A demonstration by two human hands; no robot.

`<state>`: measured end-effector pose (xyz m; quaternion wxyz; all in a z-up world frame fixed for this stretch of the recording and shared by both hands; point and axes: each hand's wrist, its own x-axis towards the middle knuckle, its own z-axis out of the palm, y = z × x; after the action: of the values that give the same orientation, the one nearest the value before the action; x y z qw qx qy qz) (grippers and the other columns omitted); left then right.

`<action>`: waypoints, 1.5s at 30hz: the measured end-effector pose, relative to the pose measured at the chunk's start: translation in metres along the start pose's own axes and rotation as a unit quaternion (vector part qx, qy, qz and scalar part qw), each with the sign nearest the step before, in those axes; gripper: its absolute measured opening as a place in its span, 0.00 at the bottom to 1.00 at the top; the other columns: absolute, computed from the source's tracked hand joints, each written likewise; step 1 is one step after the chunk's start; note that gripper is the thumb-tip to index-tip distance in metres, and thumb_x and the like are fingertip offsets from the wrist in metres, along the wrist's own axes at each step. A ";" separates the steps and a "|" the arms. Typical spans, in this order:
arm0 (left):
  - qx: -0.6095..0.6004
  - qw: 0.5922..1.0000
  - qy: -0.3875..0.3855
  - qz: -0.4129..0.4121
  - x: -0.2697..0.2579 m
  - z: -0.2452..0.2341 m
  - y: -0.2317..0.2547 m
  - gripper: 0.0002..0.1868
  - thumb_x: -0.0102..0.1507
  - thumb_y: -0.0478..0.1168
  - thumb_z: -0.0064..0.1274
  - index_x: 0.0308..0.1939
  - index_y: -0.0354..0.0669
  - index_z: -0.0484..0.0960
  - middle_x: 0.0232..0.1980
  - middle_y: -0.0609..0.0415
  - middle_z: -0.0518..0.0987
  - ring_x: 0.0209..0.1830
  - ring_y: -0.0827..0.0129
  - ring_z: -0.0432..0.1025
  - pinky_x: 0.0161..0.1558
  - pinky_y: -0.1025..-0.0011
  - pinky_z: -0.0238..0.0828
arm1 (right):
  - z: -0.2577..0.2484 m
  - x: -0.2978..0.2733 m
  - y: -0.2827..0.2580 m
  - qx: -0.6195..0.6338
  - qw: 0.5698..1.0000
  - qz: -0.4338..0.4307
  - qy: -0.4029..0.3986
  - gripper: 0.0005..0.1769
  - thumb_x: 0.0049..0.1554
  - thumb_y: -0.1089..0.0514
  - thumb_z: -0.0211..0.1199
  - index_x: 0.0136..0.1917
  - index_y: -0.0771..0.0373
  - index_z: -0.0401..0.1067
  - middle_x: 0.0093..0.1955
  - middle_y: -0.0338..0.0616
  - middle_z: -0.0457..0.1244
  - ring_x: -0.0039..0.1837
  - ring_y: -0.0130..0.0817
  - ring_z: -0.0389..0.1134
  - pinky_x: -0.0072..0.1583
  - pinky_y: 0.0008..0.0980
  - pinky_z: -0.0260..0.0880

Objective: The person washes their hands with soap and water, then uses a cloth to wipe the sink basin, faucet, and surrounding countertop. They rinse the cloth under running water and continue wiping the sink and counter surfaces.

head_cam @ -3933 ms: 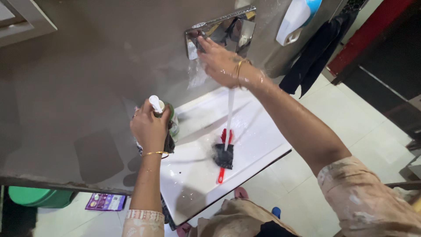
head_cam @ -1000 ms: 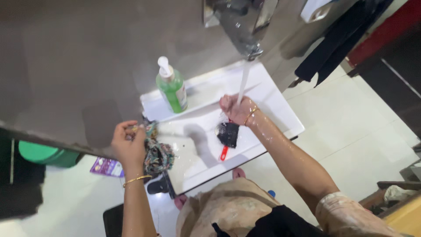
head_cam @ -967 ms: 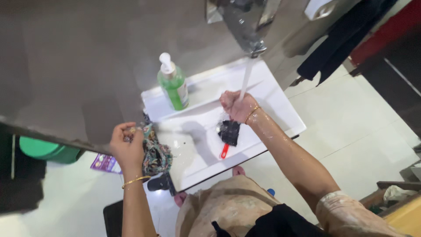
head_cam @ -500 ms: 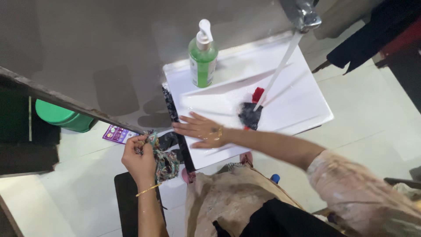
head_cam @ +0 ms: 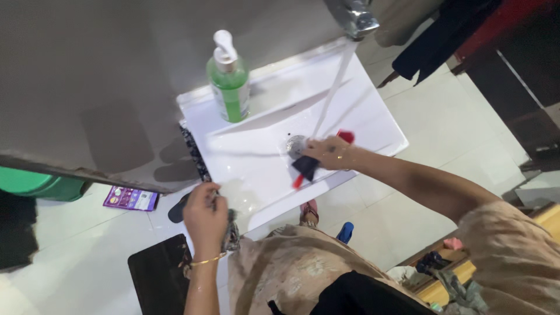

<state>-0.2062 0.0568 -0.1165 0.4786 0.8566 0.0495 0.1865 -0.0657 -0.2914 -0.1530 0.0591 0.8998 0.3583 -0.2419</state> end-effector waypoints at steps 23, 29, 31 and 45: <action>0.287 0.953 -0.046 0.087 -0.008 0.045 0.019 0.06 0.55 0.36 0.55 0.36 0.48 0.83 0.35 0.56 0.82 0.40 0.60 0.77 0.42 0.58 0.67 | -0.129 0.026 0.005 0.291 0.938 0.190 -0.006 0.27 0.64 0.35 0.53 0.56 0.58 0.76 0.39 0.49 0.68 0.42 0.39 0.70 0.48 0.41 0.71; 0.305 0.948 -0.045 0.075 -0.007 0.045 0.019 0.06 0.55 0.37 0.55 0.36 0.49 0.83 0.36 0.56 0.82 0.40 0.60 0.77 0.43 0.58 0.68 | -0.139 0.041 0.045 0.017 0.966 0.019 0.258 0.26 0.58 0.60 0.62 0.69 0.45 0.74 0.61 0.50 0.64 0.63 0.44 0.66 0.62 0.44 0.66; 0.315 0.945 -0.045 0.072 -0.006 0.049 0.019 0.07 0.55 0.38 0.55 0.36 0.50 0.83 0.36 0.57 0.83 0.40 0.61 0.78 0.43 0.59 0.68 | -0.135 0.050 0.059 0.014 0.947 0.009 0.321 0.29 0.58 0.63 0.61 0.71 0.44 0.73 0.65 0.50 0.62 0.68 0.46 0.64 0.64 0.45 0.65; 0.353 0.931 -0.065 0.066 -0.005 0.057 0.011 0.09 0.53 0.37 0.54 0.36 0.51 0.84 0.37 0.58 0.84 0.40 0.62 0.79 0.45 0.59 0.70 | 0.025 0.100 0.058 0.932 -0.095 0.109 0.331 0.14 0.66 0.61 0.46 0.54 0.74 0.68 0.49 0.54 0.65 0.50 0.45 0.71 0.67 0.37 0.71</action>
<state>-0.1911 0.0042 -0.1356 0.1339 0.9819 0.0243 0.1319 0.0259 -0.2798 -0.2269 0.9369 -0.0888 0.3381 0.0064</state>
